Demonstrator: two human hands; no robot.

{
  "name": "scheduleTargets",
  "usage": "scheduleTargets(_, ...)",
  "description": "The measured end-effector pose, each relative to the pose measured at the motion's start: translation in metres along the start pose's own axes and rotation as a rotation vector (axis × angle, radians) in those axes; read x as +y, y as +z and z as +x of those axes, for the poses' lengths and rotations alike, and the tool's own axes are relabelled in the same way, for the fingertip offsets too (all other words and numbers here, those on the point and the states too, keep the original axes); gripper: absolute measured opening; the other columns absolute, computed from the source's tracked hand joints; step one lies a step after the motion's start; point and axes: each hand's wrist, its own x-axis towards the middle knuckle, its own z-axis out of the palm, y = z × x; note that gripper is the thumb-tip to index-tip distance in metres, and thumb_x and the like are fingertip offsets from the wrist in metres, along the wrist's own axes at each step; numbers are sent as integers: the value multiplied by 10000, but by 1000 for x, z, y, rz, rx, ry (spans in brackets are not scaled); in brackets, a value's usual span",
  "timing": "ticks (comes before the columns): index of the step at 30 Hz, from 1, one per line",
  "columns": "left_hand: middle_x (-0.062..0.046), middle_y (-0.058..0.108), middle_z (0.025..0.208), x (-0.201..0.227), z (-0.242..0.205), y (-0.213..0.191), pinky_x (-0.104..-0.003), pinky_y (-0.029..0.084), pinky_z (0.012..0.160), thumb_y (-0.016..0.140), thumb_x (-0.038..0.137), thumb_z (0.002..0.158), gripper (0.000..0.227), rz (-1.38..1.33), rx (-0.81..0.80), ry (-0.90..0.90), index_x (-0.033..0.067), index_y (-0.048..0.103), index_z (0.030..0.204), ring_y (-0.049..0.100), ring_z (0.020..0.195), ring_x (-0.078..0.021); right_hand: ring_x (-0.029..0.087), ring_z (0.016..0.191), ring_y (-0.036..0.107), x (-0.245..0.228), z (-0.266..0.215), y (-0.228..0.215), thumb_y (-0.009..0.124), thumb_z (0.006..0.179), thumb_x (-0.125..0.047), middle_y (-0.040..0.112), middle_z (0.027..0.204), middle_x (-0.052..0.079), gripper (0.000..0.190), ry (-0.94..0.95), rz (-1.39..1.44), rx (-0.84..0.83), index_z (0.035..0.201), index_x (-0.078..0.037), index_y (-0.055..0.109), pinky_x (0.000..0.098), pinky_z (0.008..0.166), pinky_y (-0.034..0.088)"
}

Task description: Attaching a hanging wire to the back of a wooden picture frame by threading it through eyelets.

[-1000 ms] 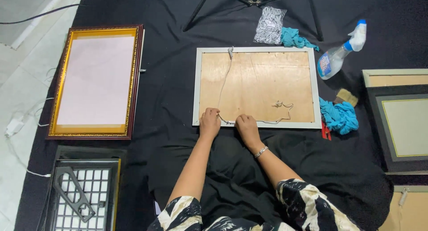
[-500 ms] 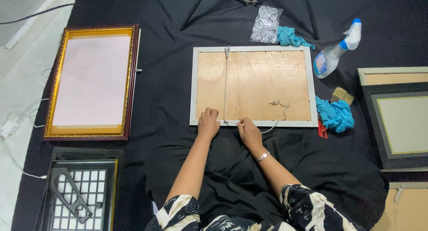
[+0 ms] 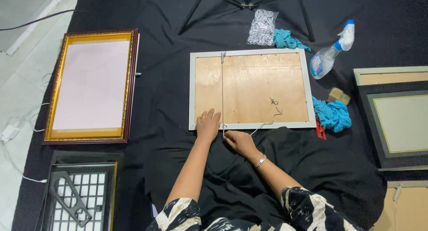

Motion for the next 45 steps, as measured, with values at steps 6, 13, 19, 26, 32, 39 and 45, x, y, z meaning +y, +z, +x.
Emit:
scheduleTargets(6,-60,604,867,-12,38,38,-446,480,775,676,408,890,291,-13,140,-33,123,628,919,655,904,-312,300,910,732,-7,-3,2,680,926,-234,758,919,66,131,-73,-19,66,1053,-203,681,422,741,603)
scheduleTargets(13,-85,630,830,-4,42,53,-457,498,772,754,377,829,324,48,114,16,103,615,932,679,879,-326,280,787,712,-1,5,2,716,897,-259,665,784,38,110,-161,-61,162,1002,-240,686,391,668,591)
scheduleTargets(19,-166,744,1034,-6,35,34,-512,534,862,648,297,911,318,-614,-104,-312,98,580,1150,703,1049,-389,246,752,691,23,29,4,733,850,-180,563,759,-29,191,-186,-226,275,995,-285,665,355,634,570)
scheduleTargets(26,-62,781,972,-22,43,49,-424,526,951,607,303,961,353,-884,-149,-397,180,676,1285,704,1081,-281,258,736,655,8,86,-47,775,845,-192,542,739,15,110,-366,-427,218,846,-168,668,351,649,537)
scheduleTargets(32,-52,756,1119,-31,46,61,-413,520,990,606,371,977,287,-836,-163,-393,288,724,1226,670,1158,-283,222,761,668,8,121,-39,765,875,-254,583,752,-9,111,-416,-558,152,855,-174,692,319,690,546)
scheduleTargets(39,-96,753,1082,-22,43,46,-441,538,961,626,276,919,286,-779,-151,-398,197,736,1170,686,1106,-314,258,795,671,15,140,-26,778,861,-229,590,813,27,127,-341,-495,148,902,-141,696,338,698,548)
scheduleTargets(45,-72,755,1042,-28,47,55,-426,552,938,631,301,907,281,-768,-130,-441,204,745,1144,694,1075,-287,306,813,683,20,147,-14,759,885,-183,587,832,79,120,-286,-343,112,921,-106,674,384,708,568)
